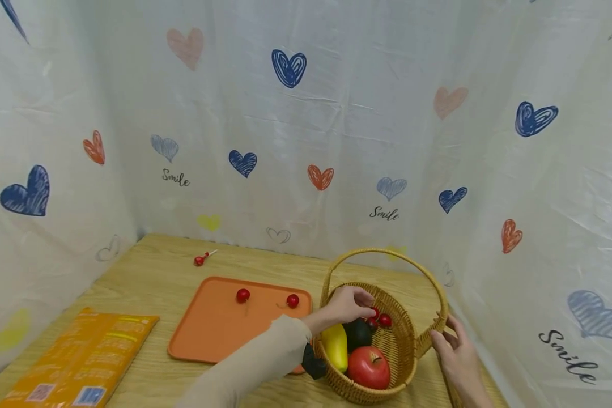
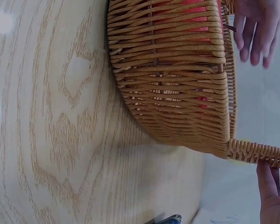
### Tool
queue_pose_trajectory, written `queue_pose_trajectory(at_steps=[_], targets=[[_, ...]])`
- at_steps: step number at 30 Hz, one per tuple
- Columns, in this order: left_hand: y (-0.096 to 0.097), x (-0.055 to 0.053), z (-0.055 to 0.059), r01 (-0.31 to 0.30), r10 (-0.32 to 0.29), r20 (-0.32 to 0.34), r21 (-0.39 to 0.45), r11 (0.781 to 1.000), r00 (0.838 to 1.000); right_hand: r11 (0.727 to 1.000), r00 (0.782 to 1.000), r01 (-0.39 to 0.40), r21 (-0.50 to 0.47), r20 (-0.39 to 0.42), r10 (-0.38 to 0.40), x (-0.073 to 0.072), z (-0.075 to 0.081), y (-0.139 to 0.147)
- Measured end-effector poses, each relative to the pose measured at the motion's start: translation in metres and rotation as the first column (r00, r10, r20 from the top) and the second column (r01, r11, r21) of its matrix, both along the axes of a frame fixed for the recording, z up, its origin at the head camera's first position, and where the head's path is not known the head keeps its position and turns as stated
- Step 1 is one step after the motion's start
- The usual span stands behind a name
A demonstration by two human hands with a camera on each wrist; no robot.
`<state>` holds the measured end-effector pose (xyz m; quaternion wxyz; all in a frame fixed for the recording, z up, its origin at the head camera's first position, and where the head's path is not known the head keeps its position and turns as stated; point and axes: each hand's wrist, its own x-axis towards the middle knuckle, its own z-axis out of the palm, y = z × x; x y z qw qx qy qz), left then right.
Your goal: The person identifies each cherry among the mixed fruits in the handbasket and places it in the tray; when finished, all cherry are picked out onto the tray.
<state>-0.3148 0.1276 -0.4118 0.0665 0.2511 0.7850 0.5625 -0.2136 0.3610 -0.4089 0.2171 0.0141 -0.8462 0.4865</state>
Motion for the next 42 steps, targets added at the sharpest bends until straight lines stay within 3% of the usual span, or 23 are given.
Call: queue_pose_trajectory(at_steps=[11, 14, 17, 20, 24, 28, 31, 35, 37, 38, 42], targets=[[0.019, -0.016, -0.003, -0.144, 0.155, 0.051, -0.170, 0.975, 0.987, 1.000, 0.999, -0.024, -0.020, 0.023, 0.025, 0.000, 0.001, 0.000], [0.022, -0.018, -0.005, -0.186, 0.200, 0.024, -0.269, 0.945, 0.979, 1.000, 1.000, -0.020, -0.018, 0.016, 0.020, 0.001, 0.002, -0.001], [0.026, -0.019, -0.008, -0.233, 0.238, -0.038, -0.400, 0.887, 0.971, 1.000, 1.000, -0.024, -0.015, 0.008, 0.024, 0.002, 0.002, -0.001], [0.032, -0.019, -0.010, -0.255, 0.263, -0.051, -0.477, 0.841, 0.963, 1.000, 1.000, -0.018, -0.008, 0.012, 0.018, 0.002, 0.002, -0.001], [0.038, -0.016, -0.011, -0.282, 0.305, -0.029, -0.477, 0.833, 0.952, 1.000, 1.000, -0.012, -0.006, 0.022, 0.012, 0.001, 0.003, -0.001], [0.042, -0.010, -0.008, -0.306, 0.333, -0.038, -0.502, 0.809, 0.942, 1.000, 0.999, -0.018, -0.014, 0.029, 0.018, 0.001, 0.005, -0.001], [0.044, -0.008, -0.011, -0.319, 0.355, -0.037, -0.533, 0.784, 0.934, 1.000, 0.998, -0.013, -0.025, 0.055, 0.014, 0.001, 0.004, -0.003], [0.048, -0.013, -0.021, -0.333, 0.370, -0.043, -0.538, 0.774, 0.928, 1.000, 0.997, -0.006, -0.023, 0.081, 0.008, 0.000, 0.004, -0.003], [0.050, -0.017, -0.022, -0.335, 0.357, -0.063, -0.525, 0.782, 0.932, 1.000, 0.996, -0.003, -0.017, 0.084, 0.004, 0.000, 0.004, -0.001], [0.051, -0.018, -0.022, -0.329, 0.338, -0.078, -0.511, 0.794, 0.938, 1.000, 0.997, 0.000, -0.020, 0.082, 0.002, 0.000, 0.005, 0.001], [0.043, -0.017, -0.019, -0.308, 0.289, -0.107, -0.364, 0.879, 0.951, 1.000, 0.995, 0.004, -0.022, 0.095, -0.002, 0.000, 0.003, 0.001]])
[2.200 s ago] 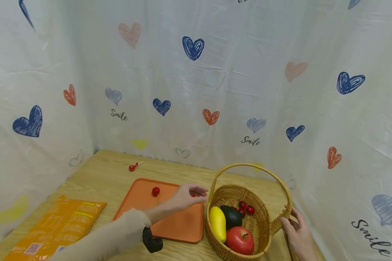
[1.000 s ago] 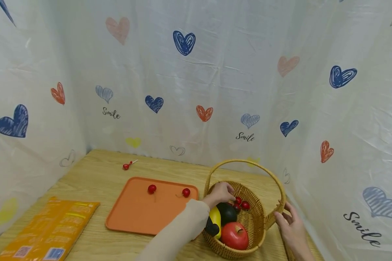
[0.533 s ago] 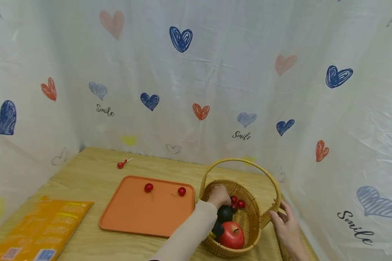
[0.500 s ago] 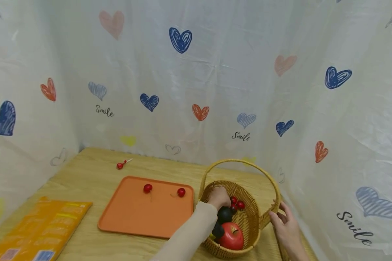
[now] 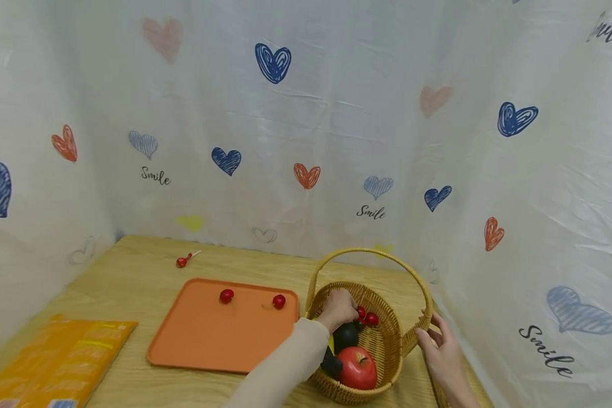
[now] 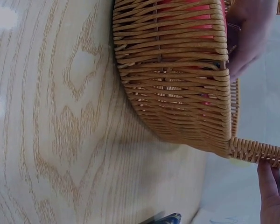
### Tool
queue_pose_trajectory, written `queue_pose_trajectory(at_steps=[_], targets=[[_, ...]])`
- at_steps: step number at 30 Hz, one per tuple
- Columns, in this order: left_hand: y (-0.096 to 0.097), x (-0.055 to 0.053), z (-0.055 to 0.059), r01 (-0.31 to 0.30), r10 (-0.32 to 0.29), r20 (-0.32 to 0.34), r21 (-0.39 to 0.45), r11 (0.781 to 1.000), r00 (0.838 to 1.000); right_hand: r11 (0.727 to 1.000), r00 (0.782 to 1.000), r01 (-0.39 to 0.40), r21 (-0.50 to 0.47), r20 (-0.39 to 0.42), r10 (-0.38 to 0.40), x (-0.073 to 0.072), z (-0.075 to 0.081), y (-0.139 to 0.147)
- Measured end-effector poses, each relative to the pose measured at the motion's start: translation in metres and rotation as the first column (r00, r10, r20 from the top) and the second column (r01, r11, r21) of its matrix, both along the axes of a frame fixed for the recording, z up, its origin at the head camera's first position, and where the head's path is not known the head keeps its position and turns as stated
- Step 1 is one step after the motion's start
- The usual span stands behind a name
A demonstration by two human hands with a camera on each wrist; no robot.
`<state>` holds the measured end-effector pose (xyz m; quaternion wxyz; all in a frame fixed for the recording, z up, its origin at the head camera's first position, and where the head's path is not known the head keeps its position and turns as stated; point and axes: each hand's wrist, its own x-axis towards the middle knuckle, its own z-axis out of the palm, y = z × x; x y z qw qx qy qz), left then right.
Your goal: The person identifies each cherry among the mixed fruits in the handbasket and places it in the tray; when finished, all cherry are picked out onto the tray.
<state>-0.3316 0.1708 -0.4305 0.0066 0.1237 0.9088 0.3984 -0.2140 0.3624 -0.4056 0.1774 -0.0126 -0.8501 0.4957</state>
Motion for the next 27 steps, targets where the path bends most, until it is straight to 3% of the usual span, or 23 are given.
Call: queue_pose_trajectory(at_steps=[3, 8, 14, 20, 25, 27], targets=[[-0.008, 0.004, 0.005, 0.055, -0.053, -0.023, 0.133, 0.990, 0.998, 1.000, 1.000, 0.003, 0.003, 0.013, -0.003, 0.001, -0.001, 0.000], [-0.023, 0.013, 0.012, 0.136, -0.130, -0.041, 0.226, 0.965, 0.991, 1.000, 1.000, 0.000, 0.019, 0.014, 0.000, 0.002, -0.002, 0.002], [-0.044, 0.024, 0.015, 0.191, -0.181, -0.060, 0.257, 0.947, 0.982, 1.000, 0.999, -0.011, 0.024, 0.033, 0.010, 0.000, -0.002, 0.001], [-0.062, 0.045, 0.017, 0.289, -0.288, -0.042, 0.277, 0.916, 0.957, 0.999, 0.999, -0.028, 0.018, 0.036, 0.028, 0.002, -0.003, -0.003], [-0.078, 0.054, 0.019, 0.298, -0.302, -0.041, 0.324, 0.898, 0.952, 0.999, 0.999, -0.034, 0.028, 0.026, 0.033, 0.003, 0.001, -0.002], [-0.086, 0.055, 0.020, 0.296, -0.305, -0.037, 0.371, 0.880, 0.952, 0.999, 0.999, -0.021, 0.043, 0.036, 0.020, 0.004, 0.002, 0.000]])
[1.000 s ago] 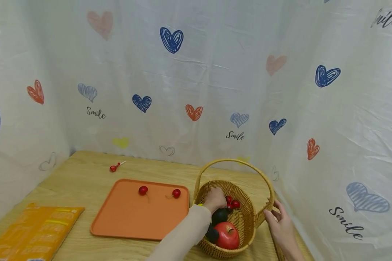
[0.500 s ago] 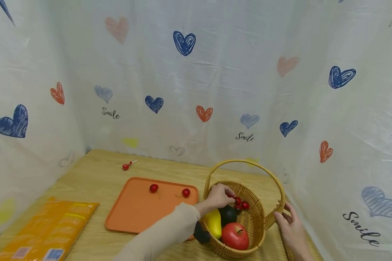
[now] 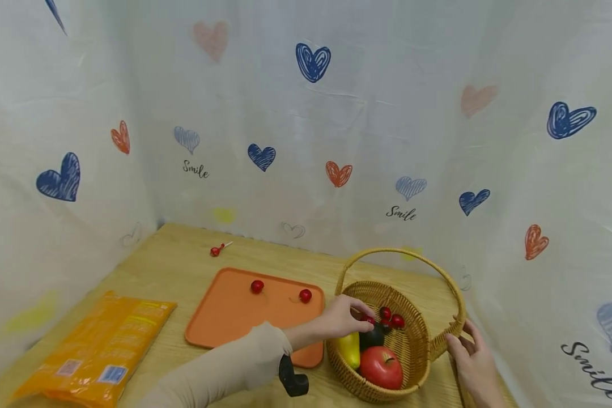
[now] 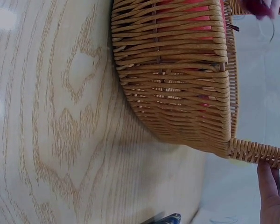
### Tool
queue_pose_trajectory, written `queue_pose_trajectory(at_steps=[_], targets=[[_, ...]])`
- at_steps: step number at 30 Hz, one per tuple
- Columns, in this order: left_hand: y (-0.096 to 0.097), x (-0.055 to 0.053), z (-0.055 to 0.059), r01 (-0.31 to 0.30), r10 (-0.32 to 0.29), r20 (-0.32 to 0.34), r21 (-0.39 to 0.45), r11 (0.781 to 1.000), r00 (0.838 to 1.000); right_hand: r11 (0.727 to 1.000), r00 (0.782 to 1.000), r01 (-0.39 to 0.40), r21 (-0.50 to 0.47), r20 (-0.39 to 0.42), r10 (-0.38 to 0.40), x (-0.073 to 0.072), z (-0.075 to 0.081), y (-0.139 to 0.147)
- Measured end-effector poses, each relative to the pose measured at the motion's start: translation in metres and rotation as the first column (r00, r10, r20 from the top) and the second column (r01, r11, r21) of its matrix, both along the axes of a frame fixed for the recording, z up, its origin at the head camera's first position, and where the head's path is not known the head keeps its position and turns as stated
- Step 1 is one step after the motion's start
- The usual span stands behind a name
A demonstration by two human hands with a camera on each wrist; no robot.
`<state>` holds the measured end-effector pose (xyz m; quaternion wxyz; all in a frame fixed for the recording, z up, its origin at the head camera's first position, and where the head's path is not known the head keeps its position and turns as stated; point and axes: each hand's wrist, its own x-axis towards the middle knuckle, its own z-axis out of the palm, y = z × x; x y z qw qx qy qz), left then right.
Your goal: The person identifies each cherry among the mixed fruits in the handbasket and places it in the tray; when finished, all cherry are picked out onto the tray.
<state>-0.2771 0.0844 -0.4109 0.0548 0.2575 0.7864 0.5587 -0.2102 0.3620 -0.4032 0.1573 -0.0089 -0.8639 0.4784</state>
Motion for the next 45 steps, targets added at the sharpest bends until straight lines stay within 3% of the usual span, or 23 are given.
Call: queue_pose_trajectory(at_steps=[5, 10, 14, 17, 19, 24, 30, 34, 36, 40, 45], targets=[[-0.023, -0.006, 0.002, -0.026, 0.023, 0.036, 0.095, 0.995, 0.999, 0.999, 0.999, 0.045, 0.029, 0.023, -0.046, 0.002, 0.002, 0.008], [-0.054, -0.015, -0.004, -0.080, 0.074, 0.049, 0.148, 0.986, 0.996, 0.998, 0.999, 0.052, 0.034, 0.007, -0.053, 0.003, 0.000, 0.010], [-0.082, -0.020, -0.011, -0.117, 0.107, 0.071, 0.156, 0.981, 0.992, 0.998, 0.999, 0.045, 0.035, -0.028, -0.044, 0.002, -0.003, 0.007], [-0.105, -0.026, -0.017, -0.179, 0.170, 0.075, 0.130, 0.975, 0.982, 0.999, 0.999, 0.034, 0.030, -0.042, -0.033, 0.001, -0.004, 0.005], [-0.120, -0.031, -0.020, -0.243, 0.236, 0.074, 0.114, 0.963, 0.969, 0.999, 0.999, 0.035, 0.022, -0.033, -0.034, 0.000, -0.004, 0.004], [-0.158, -0.044, -0.027, -0.432, 0.423, 0.104, 0.091, 0.897, 0.900, 0.999, 0.999, 0.038, 0.018, -0.008, -0.038, 0.000, -0.002, 0.003], [-0.194, -0.053, -0.032, -0.502, 0.497, 0.085, 0.050, 0.863, 0.863, 0.998, 0.998, 0.053, 0.043, 0.043, -0.055, 0.001, 0.002, 0.005], [-0.216, -0.059, -0.038, -0.579, 0.578, 0.060, 0.011, 0.815, 0.814, 0.998, 0.997, 0.050, 0.044, 0.049, -0.052, 0.001, 0.002, 0.005], [-0.225, -0.060, -0.042, -0.595, 0.594, 0.062, -0.005, 0.803, 0.802, 0.998, 0.998, 0.048, 0.043, 0.044, -0.050, 0.001, 0.002, 0.004], [-0.237, -0.061, -0.048, -0.605, 0.608, 0.034, -0.061, 0.794, 0.793, 0.998, 0.999, 0.046, 0.030, 0.022, -0.047, 0.001, 0.001, 0.003], [-0.248, -0.065, -0.057, -0.609, 0.591, -0.150, -0.162, 0.776, 0.793, 0.999, 0.999, 0.040, 0.028, -0.005, -0.040, 0.000, -0.001, 0.001]])
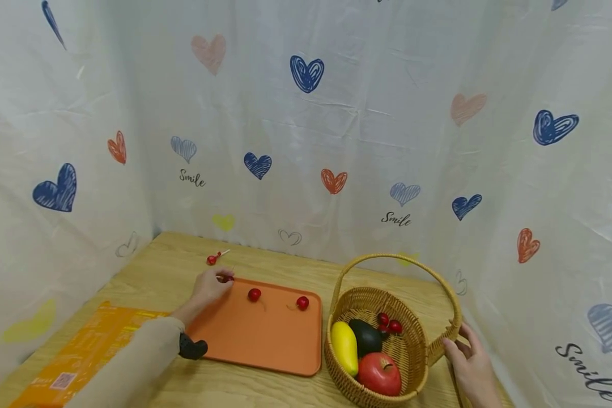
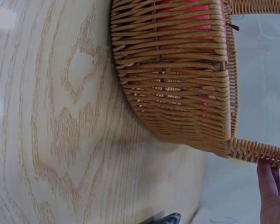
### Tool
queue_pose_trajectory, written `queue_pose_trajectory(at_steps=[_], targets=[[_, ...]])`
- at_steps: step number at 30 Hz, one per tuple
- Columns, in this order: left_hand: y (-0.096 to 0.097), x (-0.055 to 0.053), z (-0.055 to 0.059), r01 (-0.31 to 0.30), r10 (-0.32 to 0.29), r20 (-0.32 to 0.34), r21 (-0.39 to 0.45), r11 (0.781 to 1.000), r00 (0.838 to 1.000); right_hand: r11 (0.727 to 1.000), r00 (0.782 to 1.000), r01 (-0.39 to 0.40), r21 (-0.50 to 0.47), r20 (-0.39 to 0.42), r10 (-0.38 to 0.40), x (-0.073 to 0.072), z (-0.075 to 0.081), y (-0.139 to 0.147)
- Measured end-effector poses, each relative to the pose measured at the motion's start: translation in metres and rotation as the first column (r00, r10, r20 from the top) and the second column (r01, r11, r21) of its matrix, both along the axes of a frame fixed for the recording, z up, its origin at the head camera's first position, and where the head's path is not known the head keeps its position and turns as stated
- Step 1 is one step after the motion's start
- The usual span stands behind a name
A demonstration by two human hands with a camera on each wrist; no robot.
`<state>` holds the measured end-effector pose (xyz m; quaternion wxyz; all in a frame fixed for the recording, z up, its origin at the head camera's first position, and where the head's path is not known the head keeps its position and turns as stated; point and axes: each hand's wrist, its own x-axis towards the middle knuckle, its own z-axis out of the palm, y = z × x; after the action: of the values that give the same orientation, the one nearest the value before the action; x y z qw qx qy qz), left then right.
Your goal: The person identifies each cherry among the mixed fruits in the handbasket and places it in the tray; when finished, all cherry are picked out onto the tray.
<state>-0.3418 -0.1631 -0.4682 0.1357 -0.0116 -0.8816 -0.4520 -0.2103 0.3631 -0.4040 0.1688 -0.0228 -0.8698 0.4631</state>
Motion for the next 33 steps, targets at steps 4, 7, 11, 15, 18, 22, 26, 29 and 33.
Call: queue_pose_trajectory(at_steps=[4, 7, 11, 15, 18, 22, 26, 29, 33], targets=[[-0.003, -0.001, -0.009, 0.015, -0.019, -0.020, -0.145, 0.989, 1.000, 1.000, 1.000, -0.005, 0.010, 0.016, 0.004, 0.000, -0.002, 0.000], [-0.004, 0.000, -0.013, 0.032, -0.031, 0.006, -0.190, 0.981, 0.999, 1.000, 1.000, -0.009, -0.001, 0.015, 0.009, 0.001, -0.003, -0.002], [-0.006, 0.004, -0.013, 0.026, -0.019, 0.030, -0.227, 0.974, 0.999, 0.999, 0.999, -0.026, -0.023, -0.018, 0.026, -0.001, -0.004, -0.008], [-0.007, 0.006, -0.008, 0.020, -0.016, 0.019, -0.237, 0.971, 1.000, 0.998, 0.999, -0.041, -0.042, -0.026, 0.040, -0.003, -0.005, -0.010], [-0.003, 0.005, 0.000, 0.032, -0.033, -0.001, -0.194, 0.980, 0.999, 0.998, 0.999, -0.043, -0.042, -0.017, 0.042, -0.003, -0.003, -0.008], [0.016, 0.002, 0.012, 0.083, -0.086, -0.035, -0.098, 0.992, 0.996, 0.999, 0.999, -0.040, -0.025, -0.007, 0.040, -0.001, 0.000, -0.004], [0.049, 0.005, 0.020, 0.174, -0.173, -0.046, 0.027, 0.984, 0.984, 0.999, 0.999, -0.040, -0.007, -0.003, 0.040, 0.000, 0.001, -0.001], [0.077, 0.008, 0.025, 0.236, -0.232, -0.050, 0.111, 0.965, 0.971, 0.999, 1.000, -0.031, -0.006, 0.001, 0.031, 0.000, 0.002, -0.001], [0.106, 0.018, 0.032, 0.322, -0.314, -0.073, 0.158, 0.934, 0.947, 1.000, 1.000, -0.023, -0.012, -0.001, 0.023, 0.000, 0.002, -0.002]])
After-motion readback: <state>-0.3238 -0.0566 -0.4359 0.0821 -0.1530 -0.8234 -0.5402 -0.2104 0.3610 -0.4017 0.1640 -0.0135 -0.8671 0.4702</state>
